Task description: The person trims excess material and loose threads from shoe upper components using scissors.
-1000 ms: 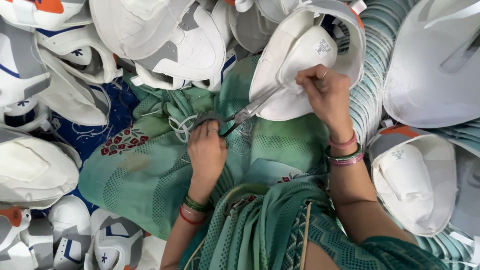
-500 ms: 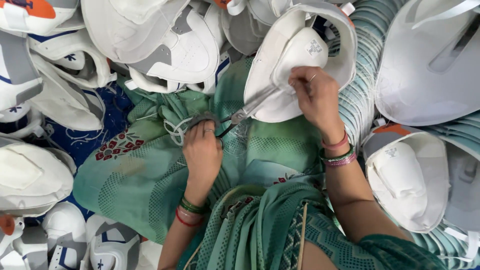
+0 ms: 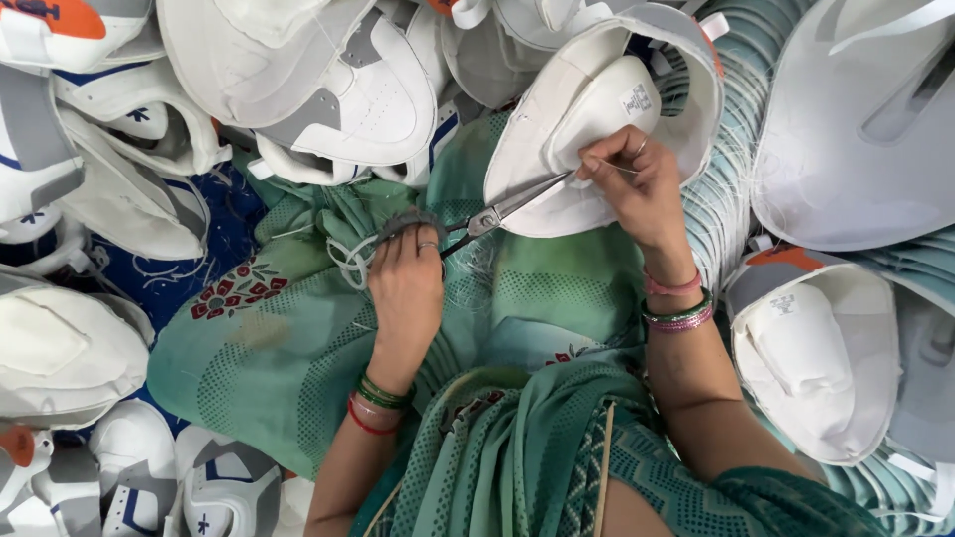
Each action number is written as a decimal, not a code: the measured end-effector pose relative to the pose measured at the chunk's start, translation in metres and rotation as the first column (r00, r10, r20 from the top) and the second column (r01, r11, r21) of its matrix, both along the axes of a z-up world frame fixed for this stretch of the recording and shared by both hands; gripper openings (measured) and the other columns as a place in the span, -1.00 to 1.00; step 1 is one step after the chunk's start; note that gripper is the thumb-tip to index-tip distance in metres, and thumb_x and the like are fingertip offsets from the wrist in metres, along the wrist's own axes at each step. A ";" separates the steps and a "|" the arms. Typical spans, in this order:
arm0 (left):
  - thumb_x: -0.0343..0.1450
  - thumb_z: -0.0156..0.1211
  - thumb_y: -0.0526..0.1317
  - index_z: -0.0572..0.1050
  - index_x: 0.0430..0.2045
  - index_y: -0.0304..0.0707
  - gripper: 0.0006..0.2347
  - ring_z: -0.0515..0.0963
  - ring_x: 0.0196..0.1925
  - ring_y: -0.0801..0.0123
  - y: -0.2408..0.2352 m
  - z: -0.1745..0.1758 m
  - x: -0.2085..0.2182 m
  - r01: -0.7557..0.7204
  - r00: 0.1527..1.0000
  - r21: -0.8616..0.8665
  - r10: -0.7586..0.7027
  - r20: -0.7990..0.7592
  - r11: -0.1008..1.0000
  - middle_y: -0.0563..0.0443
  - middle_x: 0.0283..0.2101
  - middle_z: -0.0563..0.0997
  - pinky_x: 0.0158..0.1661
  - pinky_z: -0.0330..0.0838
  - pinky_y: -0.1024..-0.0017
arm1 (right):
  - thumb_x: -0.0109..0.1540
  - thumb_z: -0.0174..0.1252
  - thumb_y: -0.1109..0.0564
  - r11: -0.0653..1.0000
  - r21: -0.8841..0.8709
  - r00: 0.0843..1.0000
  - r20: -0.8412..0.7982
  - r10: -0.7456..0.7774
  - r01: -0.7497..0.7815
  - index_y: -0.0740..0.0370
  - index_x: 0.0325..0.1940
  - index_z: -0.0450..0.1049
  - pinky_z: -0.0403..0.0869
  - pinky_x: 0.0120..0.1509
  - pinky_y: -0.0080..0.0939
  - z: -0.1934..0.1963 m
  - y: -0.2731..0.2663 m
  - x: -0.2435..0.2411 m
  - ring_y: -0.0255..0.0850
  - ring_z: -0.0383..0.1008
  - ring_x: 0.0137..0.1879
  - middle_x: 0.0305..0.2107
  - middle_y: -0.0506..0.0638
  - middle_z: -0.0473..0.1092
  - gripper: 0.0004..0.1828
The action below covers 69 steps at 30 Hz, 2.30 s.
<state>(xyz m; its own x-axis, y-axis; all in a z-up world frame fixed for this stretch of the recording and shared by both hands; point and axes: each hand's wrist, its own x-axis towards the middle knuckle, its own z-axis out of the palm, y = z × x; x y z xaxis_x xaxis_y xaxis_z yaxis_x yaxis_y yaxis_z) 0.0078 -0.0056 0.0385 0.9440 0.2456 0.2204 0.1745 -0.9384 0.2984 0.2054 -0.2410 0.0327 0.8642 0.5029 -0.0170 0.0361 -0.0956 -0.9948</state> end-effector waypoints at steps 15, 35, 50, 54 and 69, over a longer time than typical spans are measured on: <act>0.20 0.53 -0.30 0.42 -0.04 -0.42 -0.51 0.63 -0.15 0.11 -0.010 -0.028 0.088 0.038 0.958 -0.727 0.183 0.222 0.686 -0.17 -0.19 0.62 -0.14 0.53 0.27 | 0.02 0.31 0.26 0.800 -0.590 0.589 0.609 0.531 -0.111 0.18 -0.34 0.50 0.22 0.36 0.12 0.066 0.017 -0.049 0.12 0.31 0.33 0.11 0.01 0.49 -0.83; 0.34 0.52 -0.43 0.48 -0.31 -0.41 -0.76 0.54 -0.13 0.49 0.046 0.084 0.020 0.342 0.473 -0.839 0.694 0.542 0.423 0.05 -0.16 0.63 0.00 0.44 0.50 | 0.14 0.36 -0.08 0.808 -0.588 0.379 0.741 0.555 -0.034 0.09 0.19 0.48 0.10 0.50 0.31 0.067 0.069 -0.077 0.21 0.04 0.48 0.40 0.28 0.02 -0.44; 0.47 0.39 -0.42 0.51 -0.23 -0.55 -0.85 0.44 -0.27 0.53 0.016 0.056 -0.009 0.300 0.656 -0.937 0.673 0.340 0.180 -0.01 -0.23 0.59 -0.14 0.36 0.49 | 0.28 0.18 -0.19 0.777 0.621 0.753 -0.558 0.348 0.101 0.28 0.53 0.03 0.35 0.51 0.08 0.067 0.126 -0.066 0.01 0.32 0.42 0.31 0.09 0.28 -0.12; 0.38 0.42 -0.40 0.39 -0.17 -0.40 -0.72 0.53 -0.11 0.51 0.021 0.052 -0.018 0.154 0.709 -0.948 0.637 0.303 0.279 0.03 -0.15 0.56 -0.06 0.48 0.53 | 0.40 0.06 -0.37 0.652 0.758 0.740 -0.427 0.520 -0.020 0.35 0.44 0.16 0.44 0.21 -0.07 0.097 0.135 -0.078 -0.07 0.43 0.07 0.06 0.16 0.38 -0.18; 0.18 0.19 -0.45 0.42 -0.16 -0.45 -0.66 0.53 -0.03 -0.15 0.016 0.088 -0.080 -0.286 0.930 -0.205 0.323 0.176 0.936 -0.29 -0.07 0.56 0.03 0.42 0.04 | 0.51 -0.02 -0.35 0.727 0.676 0.937 0.164 -0.310 0.122 0.02 0.60 -0.22 0.41 0.20 -0.07 0.031 0.096 -0.046 -0.07 0.41 0.01 0.05 0.18 0.32 -0.20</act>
